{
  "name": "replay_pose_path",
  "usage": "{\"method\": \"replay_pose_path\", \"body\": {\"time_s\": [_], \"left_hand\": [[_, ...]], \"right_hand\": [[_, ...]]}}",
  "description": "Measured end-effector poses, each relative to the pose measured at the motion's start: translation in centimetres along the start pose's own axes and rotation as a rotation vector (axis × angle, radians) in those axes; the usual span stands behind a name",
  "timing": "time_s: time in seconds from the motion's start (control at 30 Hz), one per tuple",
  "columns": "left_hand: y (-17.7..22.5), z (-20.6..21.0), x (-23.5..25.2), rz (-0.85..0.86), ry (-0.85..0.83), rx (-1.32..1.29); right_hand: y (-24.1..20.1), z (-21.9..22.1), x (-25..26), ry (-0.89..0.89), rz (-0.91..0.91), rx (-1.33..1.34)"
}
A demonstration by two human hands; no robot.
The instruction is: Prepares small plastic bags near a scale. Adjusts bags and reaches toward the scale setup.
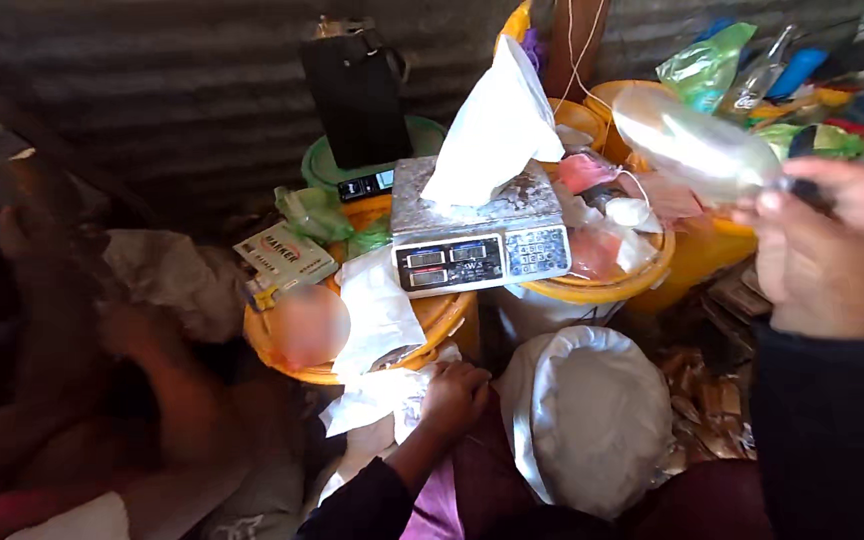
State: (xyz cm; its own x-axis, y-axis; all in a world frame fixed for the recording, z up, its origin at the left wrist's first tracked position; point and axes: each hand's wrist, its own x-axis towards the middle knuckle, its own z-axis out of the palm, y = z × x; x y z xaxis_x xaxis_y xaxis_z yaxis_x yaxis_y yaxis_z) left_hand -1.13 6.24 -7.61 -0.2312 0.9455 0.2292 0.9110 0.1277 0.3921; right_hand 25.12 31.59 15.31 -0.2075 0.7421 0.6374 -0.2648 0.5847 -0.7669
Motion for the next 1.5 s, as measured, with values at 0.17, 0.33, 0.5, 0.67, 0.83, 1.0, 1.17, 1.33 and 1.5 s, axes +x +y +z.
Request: {"method": "replay_pose_path", "body": {"time_s": [0.17,0.33,0.5,0.67,0.83,1.0,1.17,1.33,1.5], "left_hand": [[-0.4,0.2,-0.2,-0.004,0.025,0.009],[-0.7,0.3,-0.1,-0.018,0.01,0.002],[-0.7,0.0,-0.1,-0.04,-0.035,-0.02],[-0.7,0.3,-0.1,-0.021,0.013,-0.02],[-0.8,0.6,-0.1,-0.008,0.048,-0.023],[-0.7,0.7,0.0,0.008,0.056,0.0],[-0.7,0.9,0.0,0.025,0.091,0.028],[-0.9,0.7,-0.1,0.003,0.065,0.021],[-0.6,0.4,0.1,-0.017,0.018,0.01]], "right_hand": [[1.0,6.4,6.5,-0.085,-0.025,-0.142],[2.2,11.6,8.1,-0.157,0.112,-0.216],[3.8,15.1,7.9,-0.194,0.222,-0.317],[4.9,16.8,7.8,-0.358,0.326,-0.381],[4.8,16.3,8.0,-0.357,0.4,-0.301],[5.7,16.0,8.2,-0.145,0.443,-0.233],[7.6,18.4,6.9,-0.108,0.585,-0.078],[7.2,17.5,6.7,-0.023,0.654,0.077],[5.8,13.7,4.3,0.204,0.711,0.383]]}}
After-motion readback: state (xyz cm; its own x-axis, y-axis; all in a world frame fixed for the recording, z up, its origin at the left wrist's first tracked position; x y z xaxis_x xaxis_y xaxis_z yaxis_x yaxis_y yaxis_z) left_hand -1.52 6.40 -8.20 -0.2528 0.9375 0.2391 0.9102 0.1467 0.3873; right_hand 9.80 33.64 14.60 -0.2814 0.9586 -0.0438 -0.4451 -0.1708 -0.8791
